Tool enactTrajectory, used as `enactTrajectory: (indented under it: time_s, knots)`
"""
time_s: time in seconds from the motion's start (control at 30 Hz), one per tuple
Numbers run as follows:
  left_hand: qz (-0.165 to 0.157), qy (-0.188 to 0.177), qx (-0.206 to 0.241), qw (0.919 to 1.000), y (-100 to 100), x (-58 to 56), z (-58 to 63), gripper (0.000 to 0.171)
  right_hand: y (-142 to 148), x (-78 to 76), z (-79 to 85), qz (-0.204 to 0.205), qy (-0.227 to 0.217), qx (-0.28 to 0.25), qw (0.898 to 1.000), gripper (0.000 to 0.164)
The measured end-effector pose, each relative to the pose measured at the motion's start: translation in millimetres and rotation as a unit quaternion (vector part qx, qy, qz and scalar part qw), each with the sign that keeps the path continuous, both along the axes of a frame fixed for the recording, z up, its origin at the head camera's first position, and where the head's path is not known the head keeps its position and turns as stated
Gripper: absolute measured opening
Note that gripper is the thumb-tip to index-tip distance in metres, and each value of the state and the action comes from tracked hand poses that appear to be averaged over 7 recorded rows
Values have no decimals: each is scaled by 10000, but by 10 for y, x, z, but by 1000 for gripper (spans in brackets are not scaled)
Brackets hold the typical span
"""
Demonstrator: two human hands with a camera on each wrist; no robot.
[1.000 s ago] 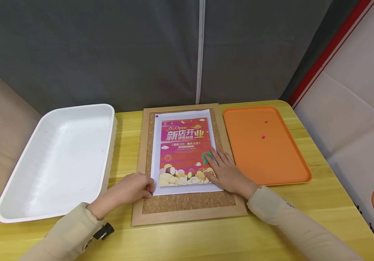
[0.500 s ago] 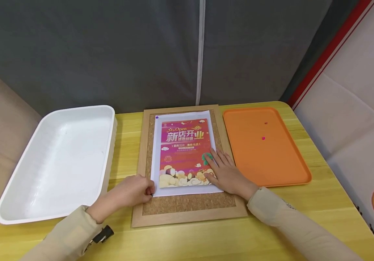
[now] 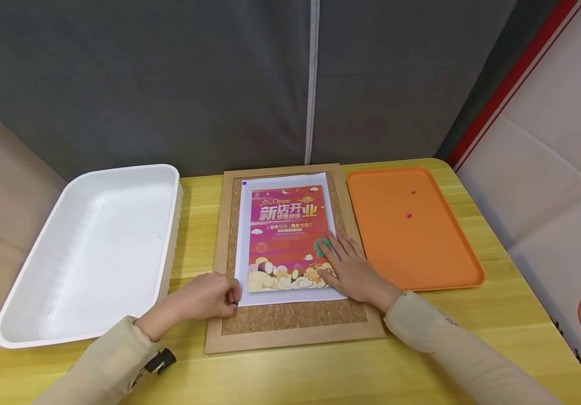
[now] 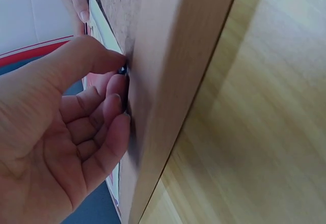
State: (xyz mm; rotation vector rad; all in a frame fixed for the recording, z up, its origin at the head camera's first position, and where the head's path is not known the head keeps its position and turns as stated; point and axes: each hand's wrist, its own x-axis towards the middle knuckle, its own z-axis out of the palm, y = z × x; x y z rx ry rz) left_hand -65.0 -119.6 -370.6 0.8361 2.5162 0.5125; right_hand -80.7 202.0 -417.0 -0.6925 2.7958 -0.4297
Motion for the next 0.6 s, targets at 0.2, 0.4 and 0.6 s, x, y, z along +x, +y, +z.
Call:
enactTrajectory:
  time_s: [0.2, 0.4, 0.6]
  knots:
    - [-25, -69, -13, 10000, 11, -17, -21, 5, 5, -1, -9, 5, 32, 20, 10000, 69]
    - [-30, -160, 18, 9999, 5, -29, -24, 6, 5, -2, -7, -3, 30, 7, 10000, 69]
    - [32, -305, 69, 9995, -10, -45, -15, 7, 0, 0, 7, -15, 12, -11, 10000, 69]
